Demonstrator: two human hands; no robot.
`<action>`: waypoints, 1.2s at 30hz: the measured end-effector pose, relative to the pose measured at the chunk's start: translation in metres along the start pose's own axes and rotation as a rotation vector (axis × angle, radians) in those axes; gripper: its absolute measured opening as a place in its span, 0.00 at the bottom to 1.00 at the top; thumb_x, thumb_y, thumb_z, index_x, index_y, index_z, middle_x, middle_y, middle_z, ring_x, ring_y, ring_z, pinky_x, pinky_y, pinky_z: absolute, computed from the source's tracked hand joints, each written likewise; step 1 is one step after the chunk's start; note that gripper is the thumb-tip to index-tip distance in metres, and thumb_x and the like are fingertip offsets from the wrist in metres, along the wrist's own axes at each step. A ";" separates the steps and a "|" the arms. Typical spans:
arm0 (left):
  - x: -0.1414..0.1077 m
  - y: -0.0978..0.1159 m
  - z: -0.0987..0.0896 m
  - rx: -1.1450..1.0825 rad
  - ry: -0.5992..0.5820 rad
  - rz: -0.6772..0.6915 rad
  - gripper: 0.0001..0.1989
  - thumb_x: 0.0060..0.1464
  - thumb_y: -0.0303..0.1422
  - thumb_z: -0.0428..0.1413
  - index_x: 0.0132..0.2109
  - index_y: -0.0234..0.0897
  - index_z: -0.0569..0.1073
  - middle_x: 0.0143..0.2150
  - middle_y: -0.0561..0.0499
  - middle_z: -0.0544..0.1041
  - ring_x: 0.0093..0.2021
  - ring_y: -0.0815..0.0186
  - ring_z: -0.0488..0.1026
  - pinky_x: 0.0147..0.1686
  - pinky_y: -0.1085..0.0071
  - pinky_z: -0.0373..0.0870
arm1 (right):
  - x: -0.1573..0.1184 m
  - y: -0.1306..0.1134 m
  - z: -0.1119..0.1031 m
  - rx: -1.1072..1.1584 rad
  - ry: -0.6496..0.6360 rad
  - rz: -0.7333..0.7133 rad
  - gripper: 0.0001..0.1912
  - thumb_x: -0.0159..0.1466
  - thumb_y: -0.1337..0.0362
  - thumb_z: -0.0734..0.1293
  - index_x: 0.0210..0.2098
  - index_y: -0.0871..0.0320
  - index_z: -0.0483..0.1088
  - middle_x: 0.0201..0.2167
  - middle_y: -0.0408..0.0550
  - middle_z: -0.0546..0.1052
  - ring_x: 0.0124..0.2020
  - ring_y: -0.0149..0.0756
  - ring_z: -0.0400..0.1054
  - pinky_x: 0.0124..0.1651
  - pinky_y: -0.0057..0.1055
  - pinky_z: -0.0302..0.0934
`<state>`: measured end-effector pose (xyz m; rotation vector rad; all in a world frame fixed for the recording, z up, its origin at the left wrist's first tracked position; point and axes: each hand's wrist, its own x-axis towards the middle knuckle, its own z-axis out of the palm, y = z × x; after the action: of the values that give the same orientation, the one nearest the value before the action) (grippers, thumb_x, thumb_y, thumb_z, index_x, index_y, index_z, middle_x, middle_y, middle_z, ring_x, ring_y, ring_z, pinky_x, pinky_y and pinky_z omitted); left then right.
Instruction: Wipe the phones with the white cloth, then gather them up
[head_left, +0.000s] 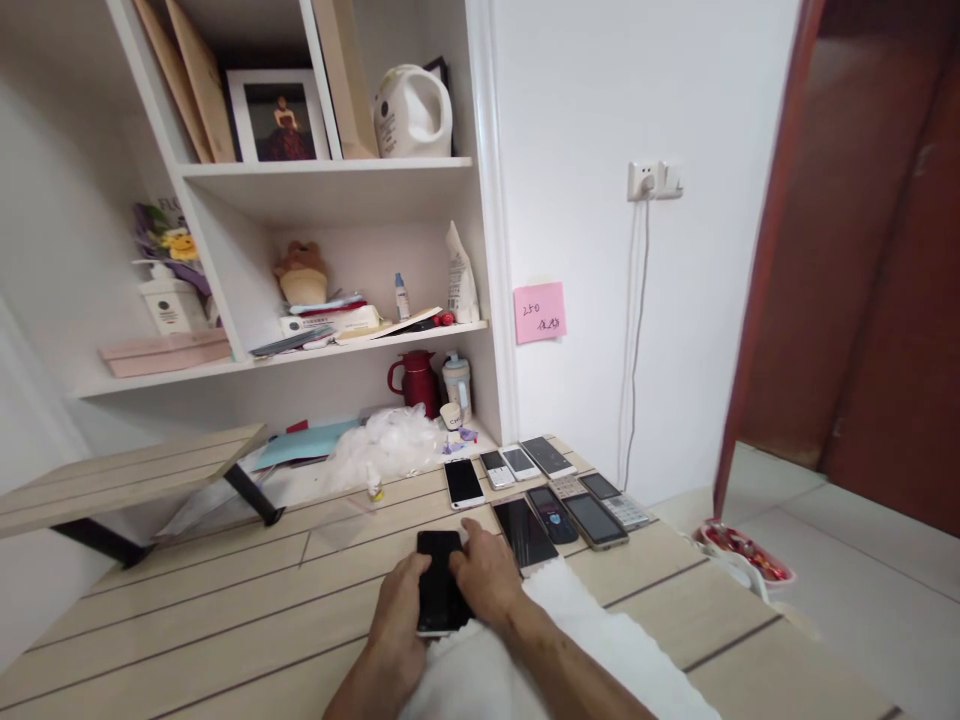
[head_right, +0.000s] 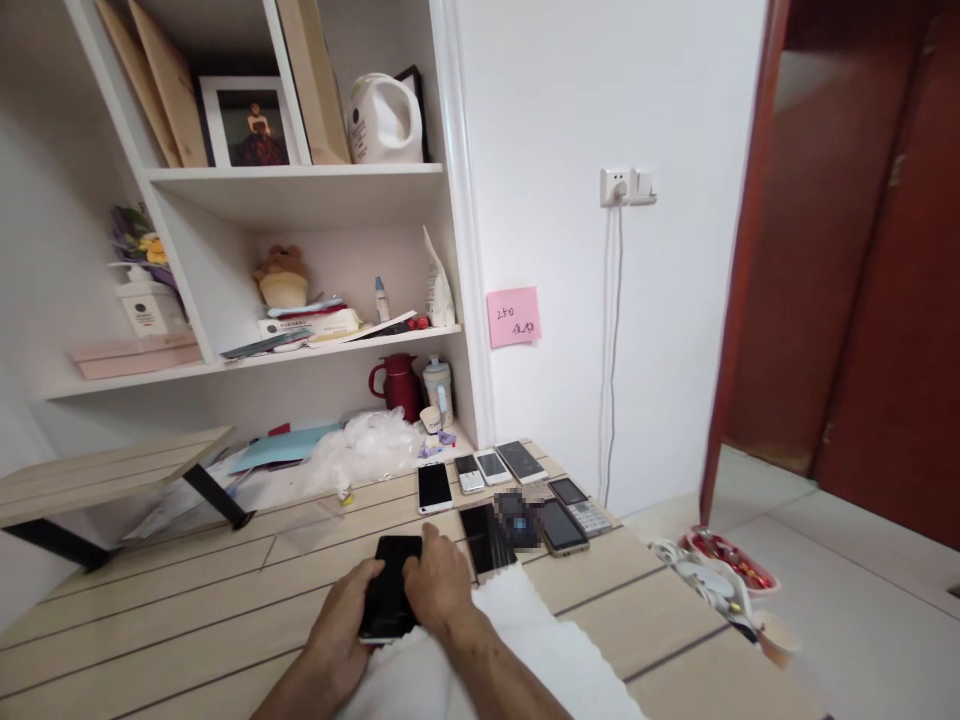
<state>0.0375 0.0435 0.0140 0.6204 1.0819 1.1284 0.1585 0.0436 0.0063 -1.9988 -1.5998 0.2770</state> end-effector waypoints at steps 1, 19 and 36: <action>0.000 -0.002 0.000 0.007 0.011 0.019 0.05 0.47 0.28 0.58 0.34 0.35 0.72 0.26 0.51 0.76 0.25 0.64 0.74 0.25 0.72 0.69 | -0.002 -0.002 0.002 0.005 -0.007 -0.024 0.23 0.61 0.65 0.63 0.56 0.59 0.67 0.40 0.52 0.80 0.44 0.42 0.74 0.45 0.30 0.61; 0.004 -0.014 -0.005 -0.148 0.019 0.044 0.05 0.47 0.26 0.59 0.35 0.34 0.73 0.26 0.50 0.78 0.28 0.61 0.78 0.32 0.66 0.75 | 0.007 0.032 -0.025 -0.330 0.079 0.101 0.15 0.60 0.62 0.64 0.46 0.57 0.73 0.46 0.61 0.74 0.50 0.55 0.66 0.47 0.45 0.57; 0.002 -0.014 -0.005 -0.190 -0.031 -0.020 0.07 0.48 0.31 0.61 0.35 0.34 0.73 0.23 0.51 0.77 0.25 0.62 0.77 0.28 0.68 0.75 | 0.014 0.031 -0.016 -0.407 0.037 0.110 0.23 0.60 0.67 0.62 0.55 0.56 0.66 0.49 0.62 0.72 0.50 0.55 0.68 0.47 0.44 0.57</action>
<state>0.0387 0.0397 -0.0007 0.4749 0.9398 1.1851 0.1961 0.0477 0.0053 -2.3837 -1.6241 -0.0514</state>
